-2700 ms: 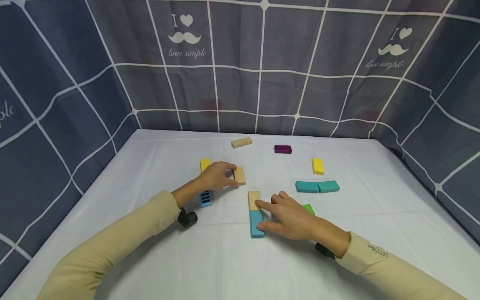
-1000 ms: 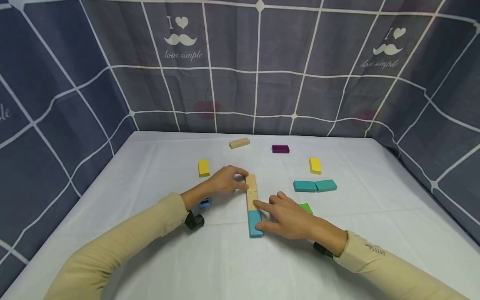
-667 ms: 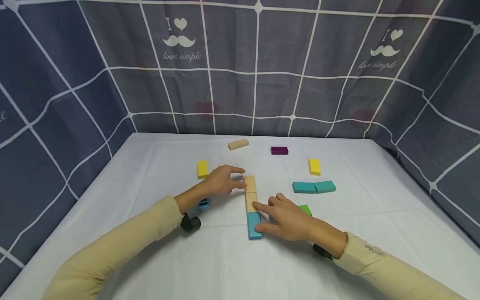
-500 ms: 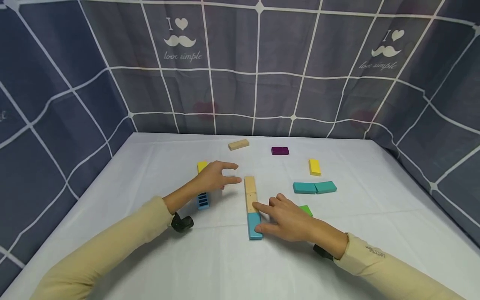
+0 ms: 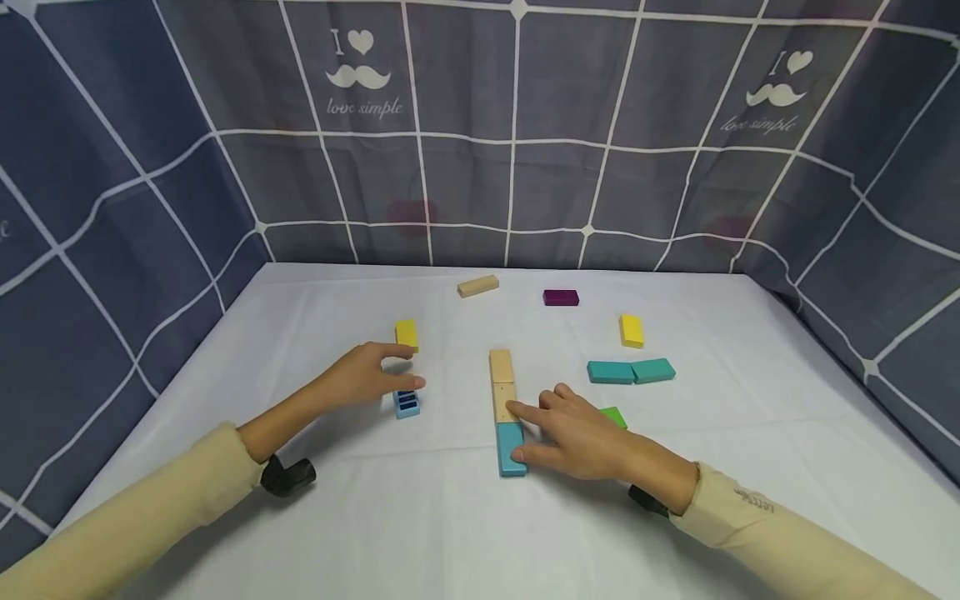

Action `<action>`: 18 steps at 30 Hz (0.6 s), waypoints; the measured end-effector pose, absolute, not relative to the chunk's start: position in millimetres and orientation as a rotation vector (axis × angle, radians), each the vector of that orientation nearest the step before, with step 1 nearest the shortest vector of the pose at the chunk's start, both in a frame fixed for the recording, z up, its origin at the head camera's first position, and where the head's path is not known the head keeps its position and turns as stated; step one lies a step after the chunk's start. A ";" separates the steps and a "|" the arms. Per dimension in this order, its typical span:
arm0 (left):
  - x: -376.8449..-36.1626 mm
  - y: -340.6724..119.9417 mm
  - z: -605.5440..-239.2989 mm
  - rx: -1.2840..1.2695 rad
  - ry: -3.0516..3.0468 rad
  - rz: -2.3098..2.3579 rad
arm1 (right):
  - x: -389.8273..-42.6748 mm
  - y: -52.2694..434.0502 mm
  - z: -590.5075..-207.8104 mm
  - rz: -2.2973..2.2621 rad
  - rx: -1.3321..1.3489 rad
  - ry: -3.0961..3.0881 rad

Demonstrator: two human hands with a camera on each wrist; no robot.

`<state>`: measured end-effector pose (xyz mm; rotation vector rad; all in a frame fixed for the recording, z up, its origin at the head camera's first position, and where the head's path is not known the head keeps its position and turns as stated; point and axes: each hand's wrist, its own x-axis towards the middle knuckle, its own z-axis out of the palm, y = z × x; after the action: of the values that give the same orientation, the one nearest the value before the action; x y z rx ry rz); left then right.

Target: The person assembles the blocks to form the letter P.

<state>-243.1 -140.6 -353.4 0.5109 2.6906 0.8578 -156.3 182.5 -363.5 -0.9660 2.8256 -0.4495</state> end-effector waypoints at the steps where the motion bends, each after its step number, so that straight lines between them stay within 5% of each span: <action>1: -239.9 -142.8 -354.7 0.523 2.688 0.843 | -156.6 182.4 -363.3 -0.447 -0.965 2.828; 18: -229.0 -144.1 -358.2 0.681 2.737 0.715 | -158.6 180.9 -363.7 -0.458 -0.945 2.823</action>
<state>-229.0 -144.1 -358.2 0.6807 2.7373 0.7151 -158.6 180.9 -363.7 -0.9446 2.8233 -0.4577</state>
